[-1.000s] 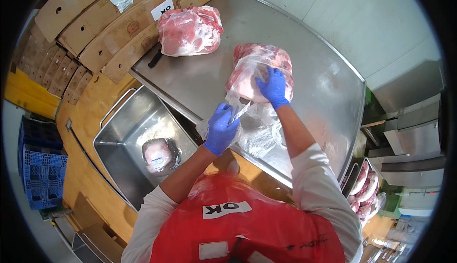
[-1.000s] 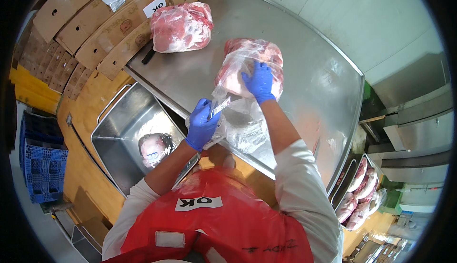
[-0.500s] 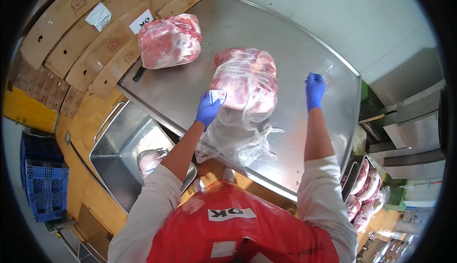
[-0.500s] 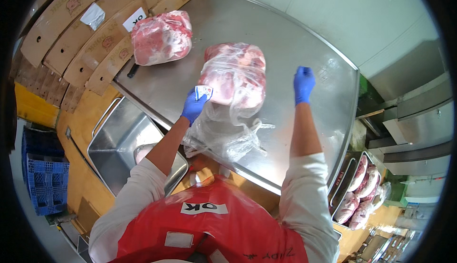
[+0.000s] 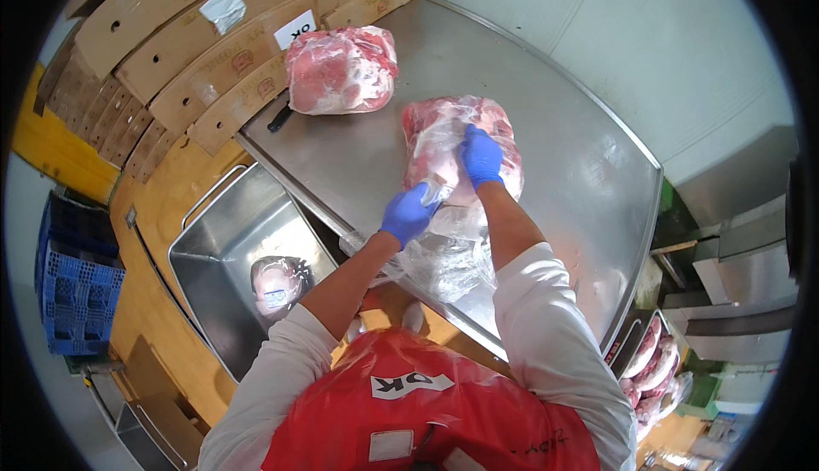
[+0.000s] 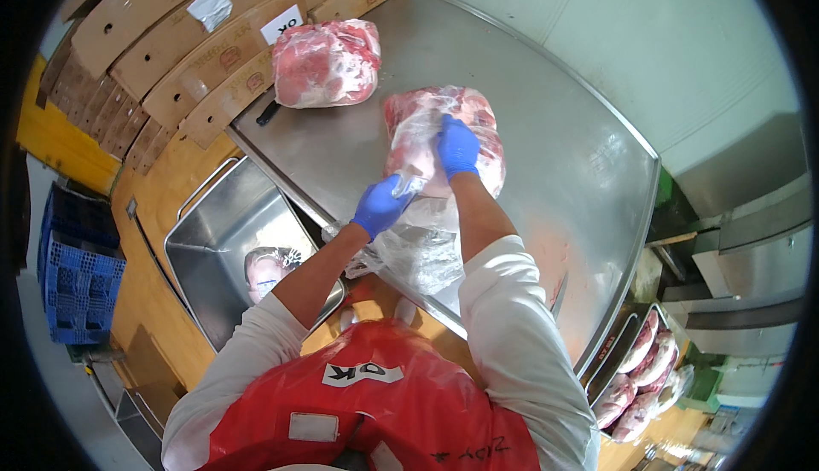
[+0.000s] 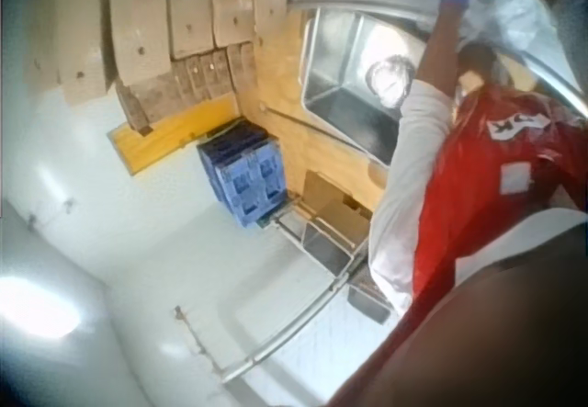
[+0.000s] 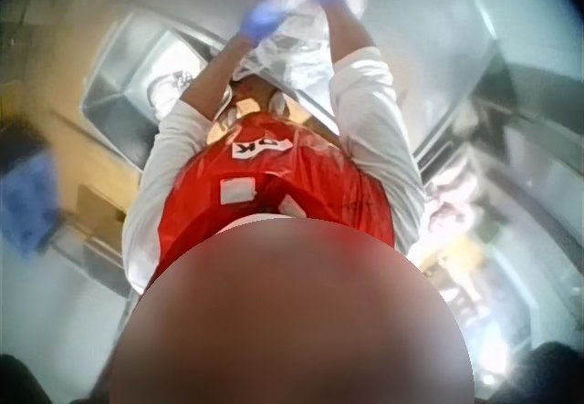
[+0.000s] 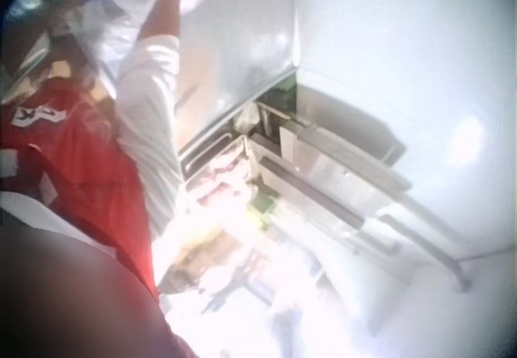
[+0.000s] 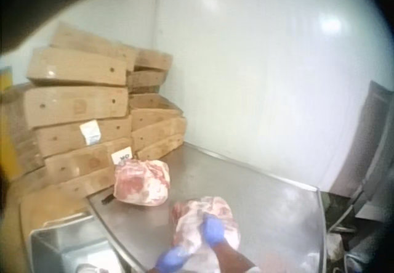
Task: The person handles large cuts of raw meat, removing them from plastic bags and placing them into metal trays. The person also wipes the stainless steel work surface with a cloth.
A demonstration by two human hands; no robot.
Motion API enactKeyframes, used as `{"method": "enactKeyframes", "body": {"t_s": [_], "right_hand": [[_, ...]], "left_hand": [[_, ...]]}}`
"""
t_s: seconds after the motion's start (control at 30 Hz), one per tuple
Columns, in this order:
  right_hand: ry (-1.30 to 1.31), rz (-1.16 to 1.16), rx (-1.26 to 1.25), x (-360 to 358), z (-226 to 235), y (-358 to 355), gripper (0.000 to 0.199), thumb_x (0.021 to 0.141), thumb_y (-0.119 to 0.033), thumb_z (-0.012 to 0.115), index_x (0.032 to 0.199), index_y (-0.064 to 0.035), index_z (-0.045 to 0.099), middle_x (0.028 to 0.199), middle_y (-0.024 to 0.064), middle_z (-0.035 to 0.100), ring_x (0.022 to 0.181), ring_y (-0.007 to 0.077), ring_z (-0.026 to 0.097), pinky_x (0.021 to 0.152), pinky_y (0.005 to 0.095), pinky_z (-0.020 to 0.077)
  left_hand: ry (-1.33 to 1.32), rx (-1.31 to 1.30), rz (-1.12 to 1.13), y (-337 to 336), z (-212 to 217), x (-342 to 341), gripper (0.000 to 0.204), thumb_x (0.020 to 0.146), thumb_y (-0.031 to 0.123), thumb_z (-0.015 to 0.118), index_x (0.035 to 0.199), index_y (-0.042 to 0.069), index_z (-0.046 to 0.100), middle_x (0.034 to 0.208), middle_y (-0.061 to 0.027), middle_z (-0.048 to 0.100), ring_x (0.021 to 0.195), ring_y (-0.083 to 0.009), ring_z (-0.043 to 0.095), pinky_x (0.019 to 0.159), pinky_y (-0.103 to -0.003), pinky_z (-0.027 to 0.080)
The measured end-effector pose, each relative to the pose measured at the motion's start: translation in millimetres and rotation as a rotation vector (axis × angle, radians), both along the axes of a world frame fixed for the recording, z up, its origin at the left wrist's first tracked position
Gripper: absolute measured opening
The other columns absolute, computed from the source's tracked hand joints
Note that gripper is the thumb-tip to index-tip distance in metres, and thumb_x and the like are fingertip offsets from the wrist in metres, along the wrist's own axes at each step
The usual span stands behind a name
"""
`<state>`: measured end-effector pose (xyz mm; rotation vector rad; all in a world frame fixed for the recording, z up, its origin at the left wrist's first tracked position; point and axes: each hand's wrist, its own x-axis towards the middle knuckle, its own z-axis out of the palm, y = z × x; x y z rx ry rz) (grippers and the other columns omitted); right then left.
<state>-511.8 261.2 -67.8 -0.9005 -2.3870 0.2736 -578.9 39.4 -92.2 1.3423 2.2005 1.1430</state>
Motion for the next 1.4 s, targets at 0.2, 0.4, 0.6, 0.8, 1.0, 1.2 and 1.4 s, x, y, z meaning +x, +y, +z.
{"method": "enactKeyframes", "body": {"t_s": [0.2, 0.4, 0.6, 0.8, 1.0, 1.2, 1.4], "right_hand": [[-0.18, -0.568, -0.076, 147, -10, 164, 0.023, 0.085, -0.017, 0.057, 0.088, 0.002, 0.069, 0.092, 0.0249, 0.071, 0.083, 0.0342, 0.071, 0.072, 0.0474, 0.0527], [0.381, -0.82, -0.507, 307, -8, 192, 0.02, 0.075, -0.02, 0.072, 0.088, -0.0047, 0.072, 0.093, 0.0175, 0.074, 0.082, 0.0305, 0.071, 0.067, 0.0435, 0.0562], [-0.77, -0.657, -0.053, 461, -81, 86, 0.049, 0.07, -0.026, 0.082, 0.111, -0.0041, 0.069, 0.098, 0.0148, 0.074, 0.088, 0.0291, 0.071, 0.073, 0.0398, 0.0581], [0.546, -0.592, -1.307, 466, -74, -18, 0.051, 0.083, -0.024, 0.075, 0.13, -0.0071, 0.063, 0.116, 0.0136, 0.07, 0.109, 0.0311, 0.065, 0.098, 0.0431, 0.0509], [0.28, -0.158, -1.113, 403, 42, -33, 0.082, 0.084, -0.028, 0.08, 0.152, -0.0028, 0.042, 0.15, 0.0208, 0.047, 0.136, 0.0305, 0.047, 0.112, 0.0404, 0.0402], [0.241, -0.049, -0.926, 242, 45, -30, 0.09, 0.083, -0.038, 0.083, 0.152, -0.0009, 0.039, 0.15, 0.0198, 0.049, 0.133, 0.0313, 0.051, 0.109, 0.0416, 0.0434], [0.183, -0.273, -0.308, 151, -9, -102, 0.04, 0.084, -0.02, 0.071, 0.119, -0.0067, 0.056, 0.113, 0.0257, 0.062, 0.098, 0.0469, 0.064, 0.082, 0.052, 0.0531]], "left_hand": [[-0.137, 0.031, -0.072, -47, 40, 7, 0.031, 0.096, 0.03, 0.066, 0.112, 0.005, 0.065, 0.1, -0.0235, 0.069, 0.092, -0.0424, 0.067, 0.078, -0.045, 0.054], [-0.234, -0.093, 0.174, -143, 13, -16, 0.028, 0.091, 0.024, 0.072, 0.107, 0.003, 0.064, 0.095, -0.0209, 0.072, 0.088, -0.0374, 0.072, 0.072, -0.047, 0.053], [0.012, -0.147, 0.159, -159, -16, -97, 0.063, 0.092, 0.033, 0.071, 0.133, -0.011, 0.054, 0.124, -0.0338, 0.063, 0.119, -0.0429, 0.063, 0.101, -0.045, 0.049], [0.234, 0.024, 0.258, -127, -23, -116, 0.053, 0.091, 0.025, 0.071, 0.126, -0.011, 0.053, 0.116, -0.0291, 0.067, 0.109, -0.0394, 0.066, 0.093, -0.045, 0.051], [-0.105, 0.145, 0.377, -80, -23, -134, 0.06, 0.088, 0.019, 0.074, 0.13, -0.006, 0.04, 0.111, -0.0212, 0.064, 0.098, -0.0298, 0.067, 0.086, -0.041, 0.053], [-0.286, 0.054, 0.344, -63, -80, -141, 0.054, 0.086, 0.01, 0.077, 0.133, -0.001, 0.052, 0.12, -0.0134, 0.067, 0.103, -0.0171, 0.066, 0.089, -0.033, 0.054], [-0.917, 0.0, 0.09, -44, -76, -106, 0.04, 0.085, 0.009, 0.078, 0.122, 0.003, 0.064, 0.109, -0.0048, 0.071, 0.093, -0.0155, 0.068, 0.082, -0.031, 0.055]]}}
